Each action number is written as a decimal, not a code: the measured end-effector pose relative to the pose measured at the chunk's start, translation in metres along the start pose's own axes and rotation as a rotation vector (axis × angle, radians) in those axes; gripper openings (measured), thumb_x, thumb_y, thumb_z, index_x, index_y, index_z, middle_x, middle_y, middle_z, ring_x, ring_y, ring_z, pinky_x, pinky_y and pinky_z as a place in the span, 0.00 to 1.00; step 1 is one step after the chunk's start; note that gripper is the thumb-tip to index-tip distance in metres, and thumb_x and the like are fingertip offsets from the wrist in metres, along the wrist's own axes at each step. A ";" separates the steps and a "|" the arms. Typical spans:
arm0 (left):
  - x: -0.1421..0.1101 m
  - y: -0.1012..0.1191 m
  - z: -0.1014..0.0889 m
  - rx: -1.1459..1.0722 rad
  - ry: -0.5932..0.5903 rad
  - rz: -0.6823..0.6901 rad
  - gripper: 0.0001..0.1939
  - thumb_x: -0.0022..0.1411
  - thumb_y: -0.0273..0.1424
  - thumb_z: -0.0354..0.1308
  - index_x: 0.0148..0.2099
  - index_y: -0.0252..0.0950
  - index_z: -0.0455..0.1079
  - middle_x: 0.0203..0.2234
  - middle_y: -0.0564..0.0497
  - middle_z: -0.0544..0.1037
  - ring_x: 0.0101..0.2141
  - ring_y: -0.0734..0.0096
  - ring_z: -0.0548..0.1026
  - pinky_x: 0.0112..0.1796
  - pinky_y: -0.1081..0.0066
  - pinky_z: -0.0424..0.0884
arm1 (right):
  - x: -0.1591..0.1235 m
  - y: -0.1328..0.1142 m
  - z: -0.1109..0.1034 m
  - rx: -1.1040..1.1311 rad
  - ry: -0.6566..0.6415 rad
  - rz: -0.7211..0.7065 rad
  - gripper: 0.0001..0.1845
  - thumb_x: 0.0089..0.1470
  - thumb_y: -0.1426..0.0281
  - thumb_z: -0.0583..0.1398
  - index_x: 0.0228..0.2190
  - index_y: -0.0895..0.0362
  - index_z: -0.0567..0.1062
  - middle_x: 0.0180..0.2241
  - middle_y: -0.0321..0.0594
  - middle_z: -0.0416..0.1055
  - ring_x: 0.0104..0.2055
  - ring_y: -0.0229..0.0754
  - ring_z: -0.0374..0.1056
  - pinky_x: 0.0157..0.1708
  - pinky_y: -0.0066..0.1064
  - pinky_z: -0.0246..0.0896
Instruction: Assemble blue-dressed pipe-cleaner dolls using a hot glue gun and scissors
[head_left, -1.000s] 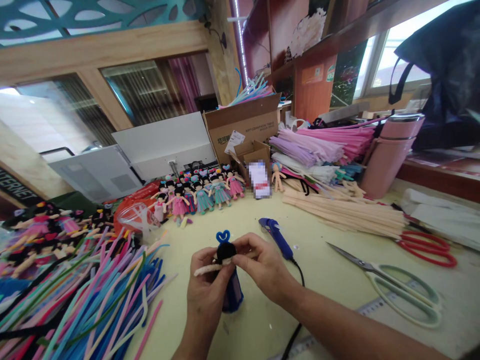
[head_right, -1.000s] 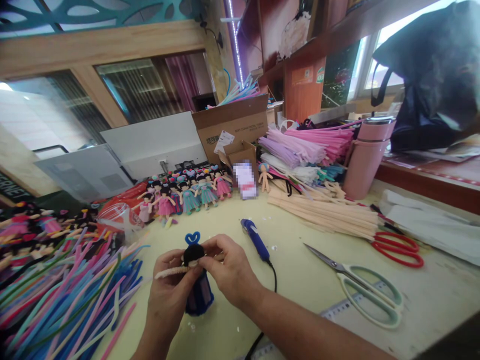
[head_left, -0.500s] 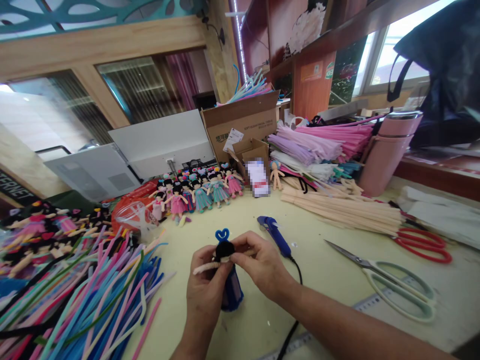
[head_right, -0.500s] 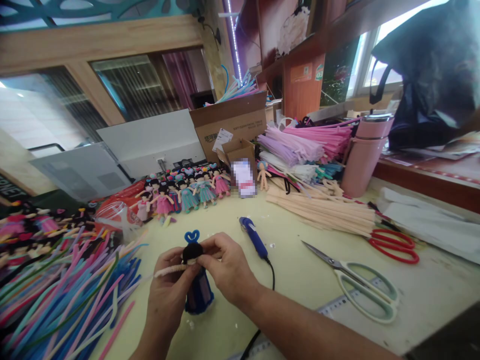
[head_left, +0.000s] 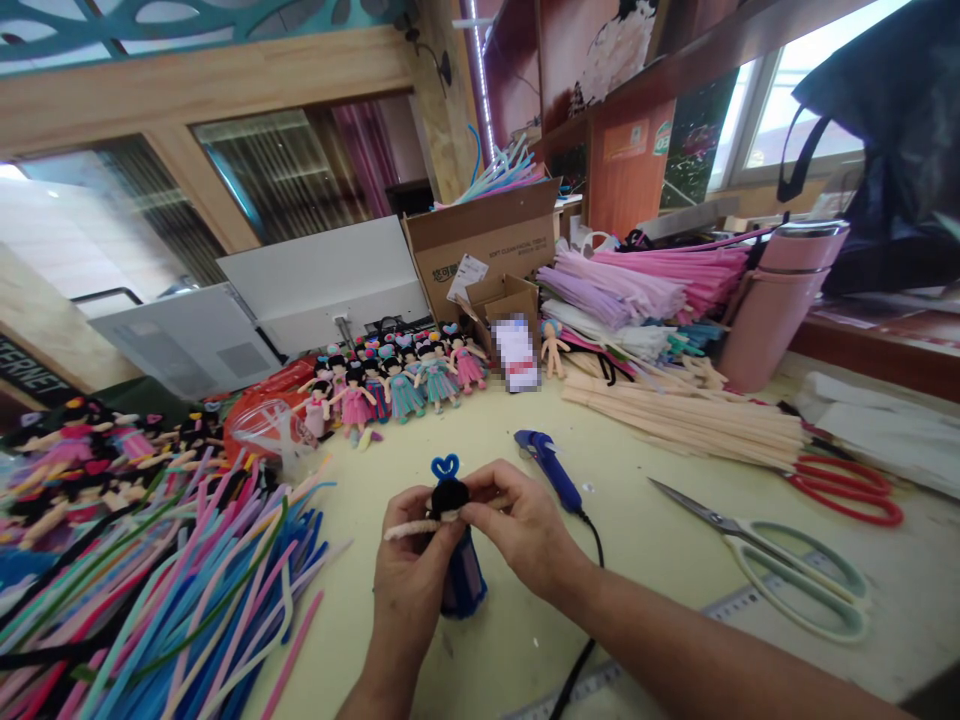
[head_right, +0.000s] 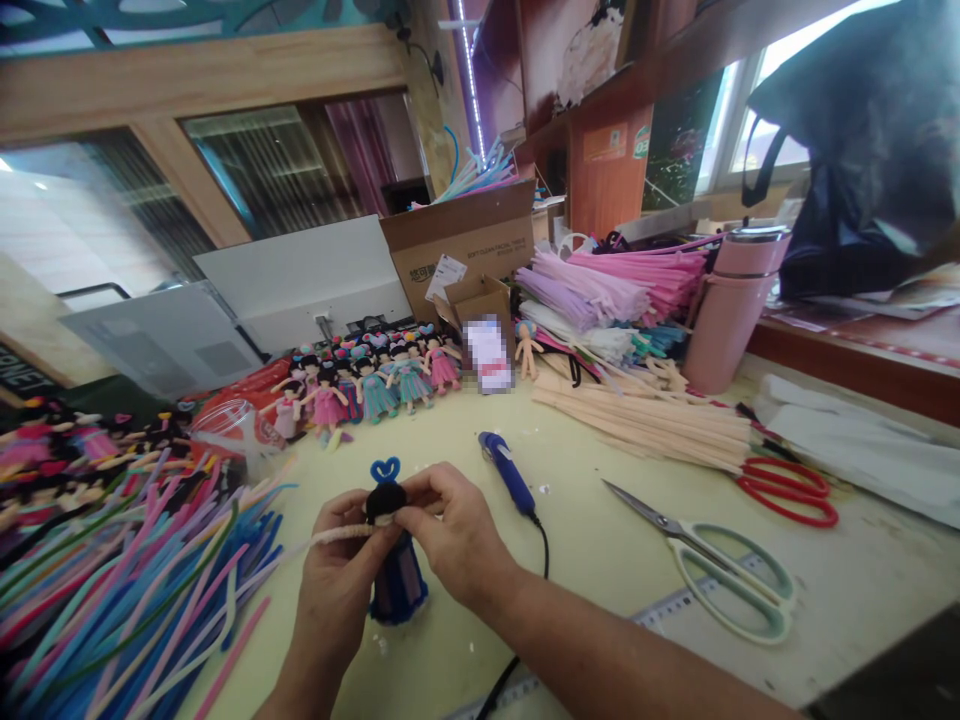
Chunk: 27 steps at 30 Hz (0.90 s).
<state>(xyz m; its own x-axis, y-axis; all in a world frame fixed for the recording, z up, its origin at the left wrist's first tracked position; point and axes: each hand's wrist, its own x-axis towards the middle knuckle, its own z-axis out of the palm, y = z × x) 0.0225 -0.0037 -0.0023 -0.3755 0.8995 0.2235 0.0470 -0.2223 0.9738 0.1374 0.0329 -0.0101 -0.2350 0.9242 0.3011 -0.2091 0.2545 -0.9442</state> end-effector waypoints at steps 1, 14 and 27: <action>0.000 0.000 0.000 0.002 -0.001 -0.007 0.16 0.45 0.32 0.66 0.36 0.37 0.65 0.28 0.54 0.75 0.32 0.70 0.72 0.34 0.71 0.68 | 0.000 0.000 0.000 -0.006 0.002 0.000 0.05 0.45 0.74 0.60 0.29 0.57 0.72 0.31 0.36 0.70 0.33 0.37 0.68 0.36 0.30 0.63; 0.003 0.002 -0.004 -0.085 -0.037 -0.075 0.24 0.44 0.31 0.67 0.42 0.39 0.59 0.30 0.53 0.78 0.31 0.71 0.75 0.34 0.71 0.69 | -0.001 0.003 0.003 0.046 -0.026 0.017 0.16 0.46 0.74 0.60 0.40 0.55 0.72 0.35 0.37 0.71 0.35 0.37 0.68 0.38 0.30 0.64; 0.004 0.001 -0.006 -0.027 -0.106 -0.063 0.20 0.46 0.31 0.66 0.40 0.38 0.62 0.28 0.55 0.77 0.30 0.73 0.73 0.31 0.73 0.67 | 0.006 -0.002 -0.006 0.025 -0.008 0.042 0.11 0.52 0.70 0.56 0.38 0.58 0.72 0.35 0.39 0.73 0.37 0.39 0.68 0.39 0.32 0.63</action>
<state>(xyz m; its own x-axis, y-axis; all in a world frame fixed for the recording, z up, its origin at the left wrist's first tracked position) 0.0153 -0.0031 -0.0009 -0.2772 0.9463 0.1665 0.0006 -0.1732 0.9849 0.1421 0.0395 -0.0068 -0.2512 0.9317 0.2625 -0.2229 0.2083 -0.9523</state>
